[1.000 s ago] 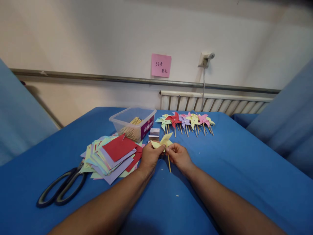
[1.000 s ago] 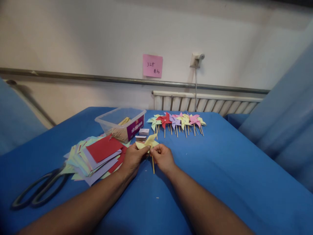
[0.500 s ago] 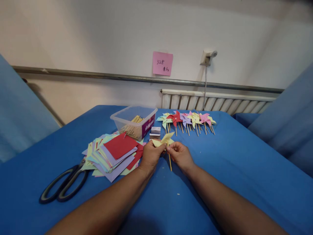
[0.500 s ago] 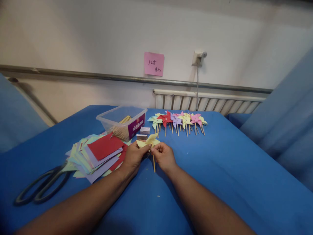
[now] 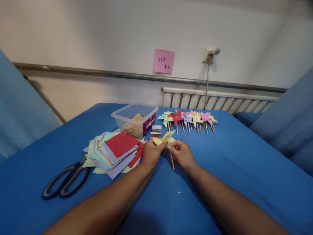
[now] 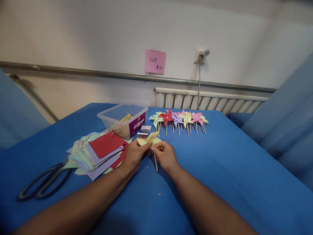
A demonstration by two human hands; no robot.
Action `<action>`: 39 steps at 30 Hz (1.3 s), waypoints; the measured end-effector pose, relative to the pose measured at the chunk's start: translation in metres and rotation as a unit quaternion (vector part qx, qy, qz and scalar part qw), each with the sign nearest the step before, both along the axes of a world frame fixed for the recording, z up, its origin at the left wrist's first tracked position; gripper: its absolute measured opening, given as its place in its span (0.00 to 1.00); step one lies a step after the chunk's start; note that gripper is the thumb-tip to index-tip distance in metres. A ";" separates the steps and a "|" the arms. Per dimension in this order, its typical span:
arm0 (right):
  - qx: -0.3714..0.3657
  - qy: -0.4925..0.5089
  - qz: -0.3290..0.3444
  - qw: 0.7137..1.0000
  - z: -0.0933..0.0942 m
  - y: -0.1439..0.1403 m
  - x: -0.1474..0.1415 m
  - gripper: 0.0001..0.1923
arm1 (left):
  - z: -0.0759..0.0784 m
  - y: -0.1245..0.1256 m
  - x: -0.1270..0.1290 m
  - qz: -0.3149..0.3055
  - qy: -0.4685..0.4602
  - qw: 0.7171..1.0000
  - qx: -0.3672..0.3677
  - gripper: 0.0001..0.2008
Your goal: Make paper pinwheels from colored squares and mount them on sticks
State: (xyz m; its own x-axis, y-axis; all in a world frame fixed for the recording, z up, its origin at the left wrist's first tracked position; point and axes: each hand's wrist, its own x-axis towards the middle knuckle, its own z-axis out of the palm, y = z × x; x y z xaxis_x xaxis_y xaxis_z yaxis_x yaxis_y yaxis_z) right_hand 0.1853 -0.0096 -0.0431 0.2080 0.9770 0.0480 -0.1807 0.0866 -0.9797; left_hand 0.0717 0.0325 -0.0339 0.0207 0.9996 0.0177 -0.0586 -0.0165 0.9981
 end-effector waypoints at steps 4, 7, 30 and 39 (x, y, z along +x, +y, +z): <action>-0.001 0.005 0.003 1.000 0.001 0.000 0.000 0.21 | 0.001 0.000 0.000 -0.002 0.002 1.000 0.000 0.14; -0.008 0.018 0.009 1.000 -0.001 0.001 0.000 0.21 | 0.000 0.001 0.000 -0.002 0.002 1.000 -0.009 0.15; -0.039 0.043 0.010 0.998 0.000 0.001 0.002 0.23 | 0.000 -0.001 0.002 -0.009 -0.035 0.999 -0.015 0.17; -0.025 0.028 0.000 0.999 -0.001 0.002 0.001 0.22 | 0.004 -0.003 0.001 -0.035 -0.068 0.997 -0.023 0.16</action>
